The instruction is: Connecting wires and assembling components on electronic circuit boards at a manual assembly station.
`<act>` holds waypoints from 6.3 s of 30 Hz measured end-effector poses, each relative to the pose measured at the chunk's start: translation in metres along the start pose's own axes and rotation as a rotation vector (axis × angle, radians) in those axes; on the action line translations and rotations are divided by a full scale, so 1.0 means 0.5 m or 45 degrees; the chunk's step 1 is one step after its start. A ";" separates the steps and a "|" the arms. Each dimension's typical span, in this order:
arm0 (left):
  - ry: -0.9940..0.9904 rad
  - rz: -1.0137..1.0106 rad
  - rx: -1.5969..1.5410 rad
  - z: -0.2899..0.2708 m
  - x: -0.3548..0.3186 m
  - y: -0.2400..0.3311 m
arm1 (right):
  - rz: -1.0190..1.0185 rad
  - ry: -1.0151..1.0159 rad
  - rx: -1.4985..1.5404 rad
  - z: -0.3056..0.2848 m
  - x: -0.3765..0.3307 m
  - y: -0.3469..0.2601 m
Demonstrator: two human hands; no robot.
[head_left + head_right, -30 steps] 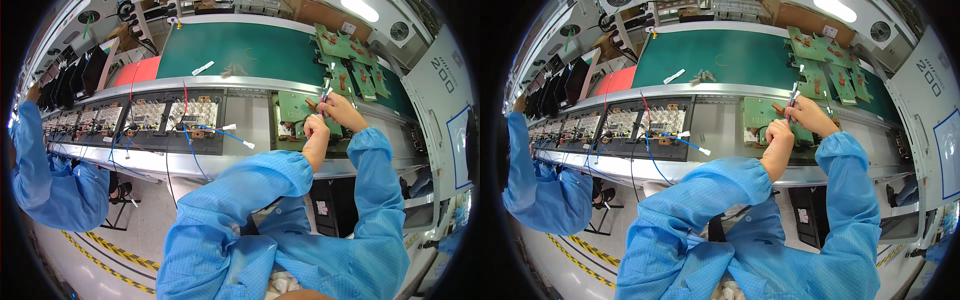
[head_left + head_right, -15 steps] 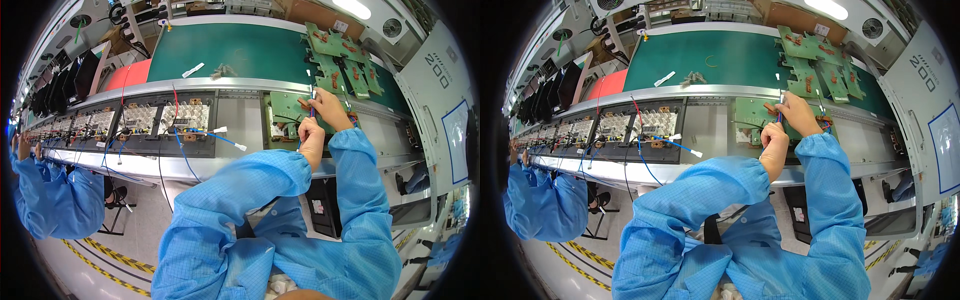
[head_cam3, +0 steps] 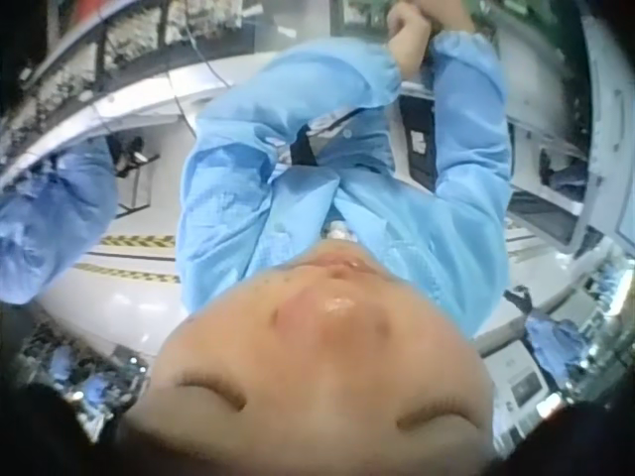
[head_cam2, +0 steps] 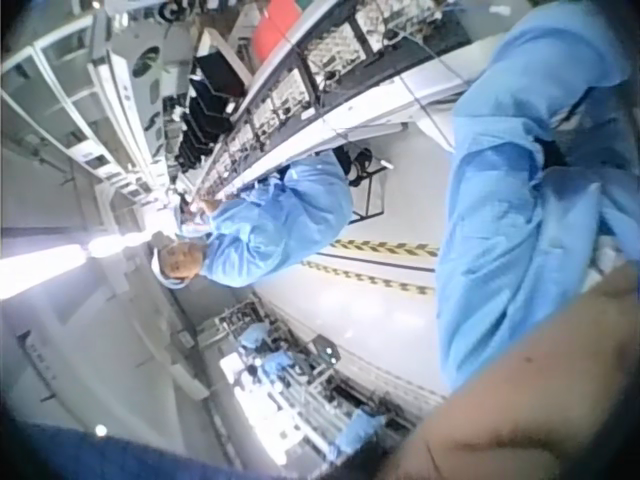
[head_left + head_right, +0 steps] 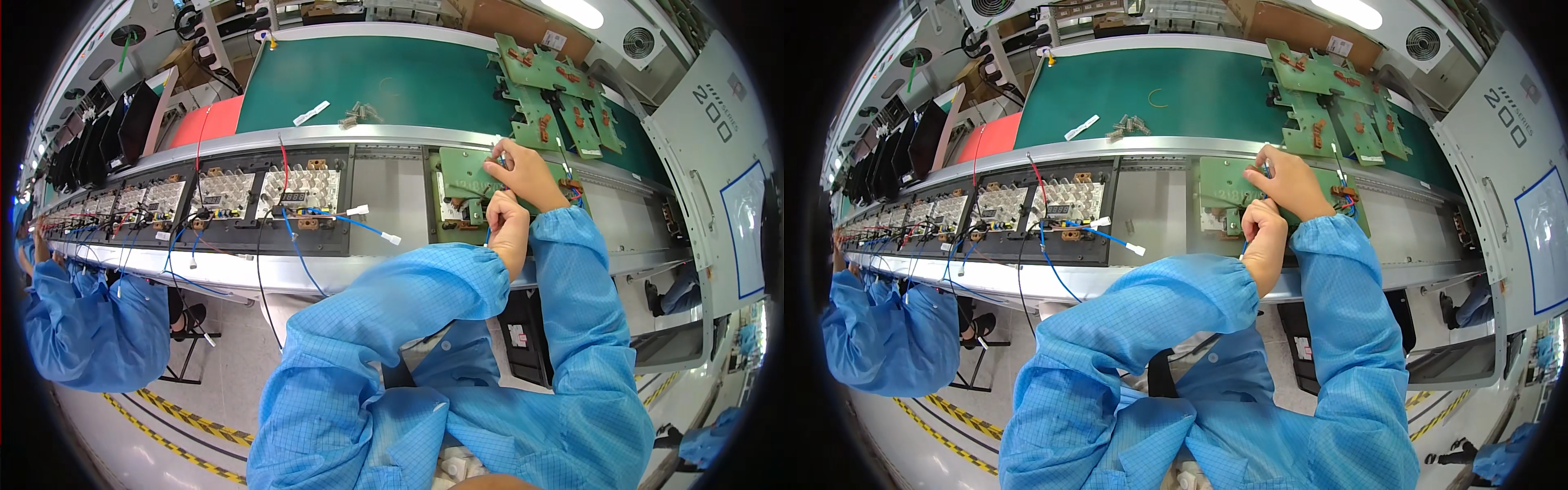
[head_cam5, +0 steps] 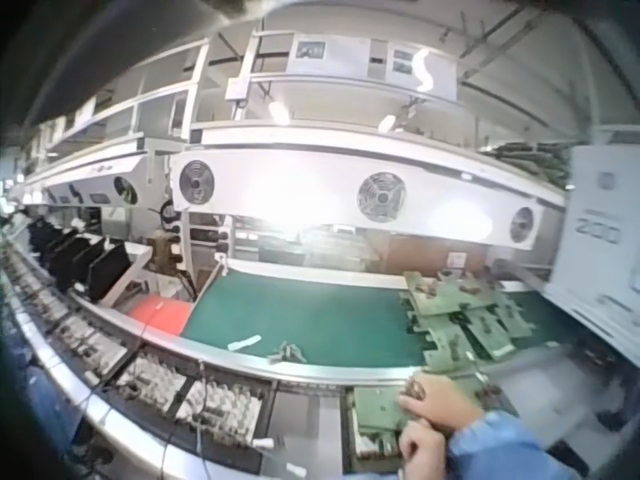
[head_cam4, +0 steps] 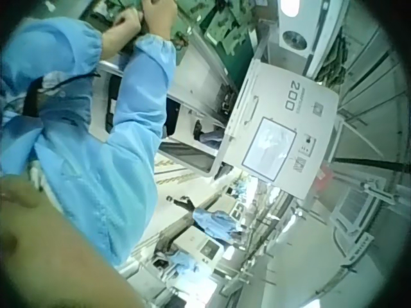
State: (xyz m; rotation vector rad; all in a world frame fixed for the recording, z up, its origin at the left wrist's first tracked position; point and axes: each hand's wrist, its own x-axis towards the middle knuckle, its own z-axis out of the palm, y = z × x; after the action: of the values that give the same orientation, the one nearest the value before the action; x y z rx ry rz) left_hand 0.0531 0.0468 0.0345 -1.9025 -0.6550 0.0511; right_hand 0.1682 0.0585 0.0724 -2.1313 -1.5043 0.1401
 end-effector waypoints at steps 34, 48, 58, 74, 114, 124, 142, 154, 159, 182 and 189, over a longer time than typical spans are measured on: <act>-0.027 -0.029 -0.151 -0.012 -0.002 -0.006 | -0.140 -0.001 0.034 -0.050 -0.006 0.061; 0.003 -0.090 -0.138 -0.017 -0.003 -0.002 | -0.238 -0.195 0.210 -0.065 0.007 0.049; 0.009 -0.004 -0.182 -0.023 -0.004 -0.010 | -0.215 -0.147 0.243 -0.088 -0.036 0.039; 0.037 0.188 -0.511 -0.009 -0.016 -0.035 | -0.139 0.336 -0.137 -0.116 -0.141 -0.119; 0.295 -0.261 -2.372 0.208 -0.150 -0.146 | -0.091 -0.345 -0.435 -0.107 0.136 0.028; 0.402 -0.320 -2.434 0.222 -0.158 -0.154 | 0.227 -0.369 -0.323 -0.060 0.170 0.069; 0.440 -0.277 -2.275 0.213 -0.132 -0.150 | 0.172 -0.515 0.073 -0.085 0.134 0.094; 0.204 0.007 -2.259 0.222 -0.083 -0.169 | -0.209 0.101 0.174 -0.104 -0.214 -0.223; 0.110 0.107 -2.243 0.224 -0.066 -0.187 | -0.167 0.471 0.457 -0.033 -0.263 -0.171; 0.401 0.099 -2.318 0.212 -0.065 -0.157 | -0.557 0.432 -0.390 -0.002 -0.179 -0.159; 0.228 0.076 -2.380 0.232 -0.073 -0.160 | -0.802 0.115 -0.664 -0.025 -0.105 -0.192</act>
State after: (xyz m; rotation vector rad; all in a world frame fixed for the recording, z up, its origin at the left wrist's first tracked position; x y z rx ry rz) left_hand -0.0493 0.1498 0.0447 -3.5931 -0.4656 -1.0115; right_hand 0.0715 0.0301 0.1170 -1.8546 -2.2489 -0.6223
